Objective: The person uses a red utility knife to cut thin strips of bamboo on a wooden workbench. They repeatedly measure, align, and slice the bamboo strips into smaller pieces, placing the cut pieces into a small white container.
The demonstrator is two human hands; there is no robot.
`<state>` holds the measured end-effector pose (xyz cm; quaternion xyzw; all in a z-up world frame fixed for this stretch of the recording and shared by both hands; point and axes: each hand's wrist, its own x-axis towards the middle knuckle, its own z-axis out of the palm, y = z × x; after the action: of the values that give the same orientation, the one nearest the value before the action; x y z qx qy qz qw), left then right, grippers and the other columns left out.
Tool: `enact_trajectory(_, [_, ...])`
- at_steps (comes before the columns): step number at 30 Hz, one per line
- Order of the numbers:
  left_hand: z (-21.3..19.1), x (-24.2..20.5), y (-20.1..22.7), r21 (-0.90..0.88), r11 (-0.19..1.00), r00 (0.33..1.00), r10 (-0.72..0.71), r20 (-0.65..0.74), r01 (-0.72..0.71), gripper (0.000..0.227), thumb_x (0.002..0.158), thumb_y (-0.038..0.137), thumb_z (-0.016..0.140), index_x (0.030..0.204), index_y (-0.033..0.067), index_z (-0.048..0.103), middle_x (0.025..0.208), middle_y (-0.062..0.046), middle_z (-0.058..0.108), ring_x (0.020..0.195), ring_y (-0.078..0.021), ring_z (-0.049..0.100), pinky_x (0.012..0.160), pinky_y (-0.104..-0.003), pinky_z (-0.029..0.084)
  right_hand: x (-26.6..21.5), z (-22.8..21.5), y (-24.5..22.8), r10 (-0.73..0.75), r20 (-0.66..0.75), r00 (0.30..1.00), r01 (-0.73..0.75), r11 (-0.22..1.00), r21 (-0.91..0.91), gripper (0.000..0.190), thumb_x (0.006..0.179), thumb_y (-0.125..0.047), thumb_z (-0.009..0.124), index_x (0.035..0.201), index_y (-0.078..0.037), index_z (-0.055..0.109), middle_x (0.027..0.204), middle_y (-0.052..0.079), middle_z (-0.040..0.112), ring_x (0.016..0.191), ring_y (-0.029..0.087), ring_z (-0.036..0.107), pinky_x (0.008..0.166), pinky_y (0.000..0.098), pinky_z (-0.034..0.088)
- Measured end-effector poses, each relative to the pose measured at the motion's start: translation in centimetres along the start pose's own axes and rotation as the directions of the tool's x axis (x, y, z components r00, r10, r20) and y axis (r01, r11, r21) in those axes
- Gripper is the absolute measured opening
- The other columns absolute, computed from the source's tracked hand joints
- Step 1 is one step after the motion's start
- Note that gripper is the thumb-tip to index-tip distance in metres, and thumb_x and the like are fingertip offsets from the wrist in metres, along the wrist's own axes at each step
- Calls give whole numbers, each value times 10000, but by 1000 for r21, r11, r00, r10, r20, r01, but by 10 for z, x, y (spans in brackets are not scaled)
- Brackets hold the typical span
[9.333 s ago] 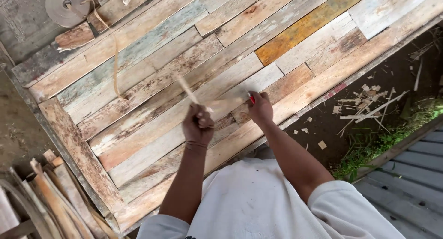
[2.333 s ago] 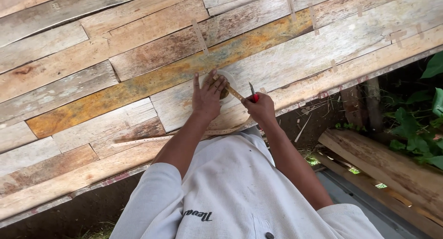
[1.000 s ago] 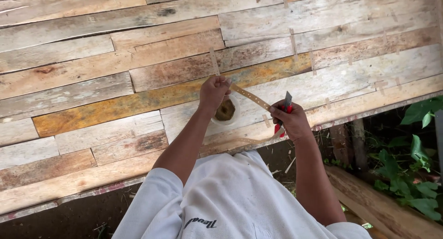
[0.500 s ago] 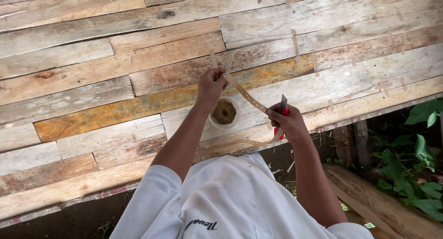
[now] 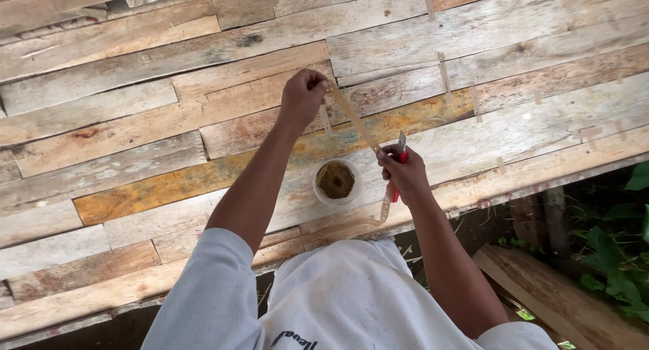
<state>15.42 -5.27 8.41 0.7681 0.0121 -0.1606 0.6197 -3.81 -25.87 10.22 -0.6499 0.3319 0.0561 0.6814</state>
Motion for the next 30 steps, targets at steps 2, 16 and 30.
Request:
enact_trajectory(2, [-4,21,2,67,998,1000,4,-8,-4,85,979,155,663,1027,139,731,801,-48,701,726,-145,717,665,-356,558,14,15,-2,21,-22,1000,-20,1000,8,261,900,-138,821,1043,41,696,738,131,629,549,141,598,524,277,527])
enact_trajectory(16, [0,161,-20,512,859,998,-38,42,11,58,987,214,667,1001,168,700,959,-61,674,967,-301,714,858,-467,563,123,83,12,174,-75,982,-168,982,85,186,896,-160,816,943,-24,697,729,133,650,577,160,623,511,284,543])
enact_trajectory(30, [29,205,-73,653,757,999,19,-27,4,131,993,215,688,893,239,607,972,60,620,791,-155,625,611,-386,485,151,100,-9,299,-89,950,-302,953,-14,167,947,-204,764,880,-79,676,729,61,702,548,146,634,449,306,547])
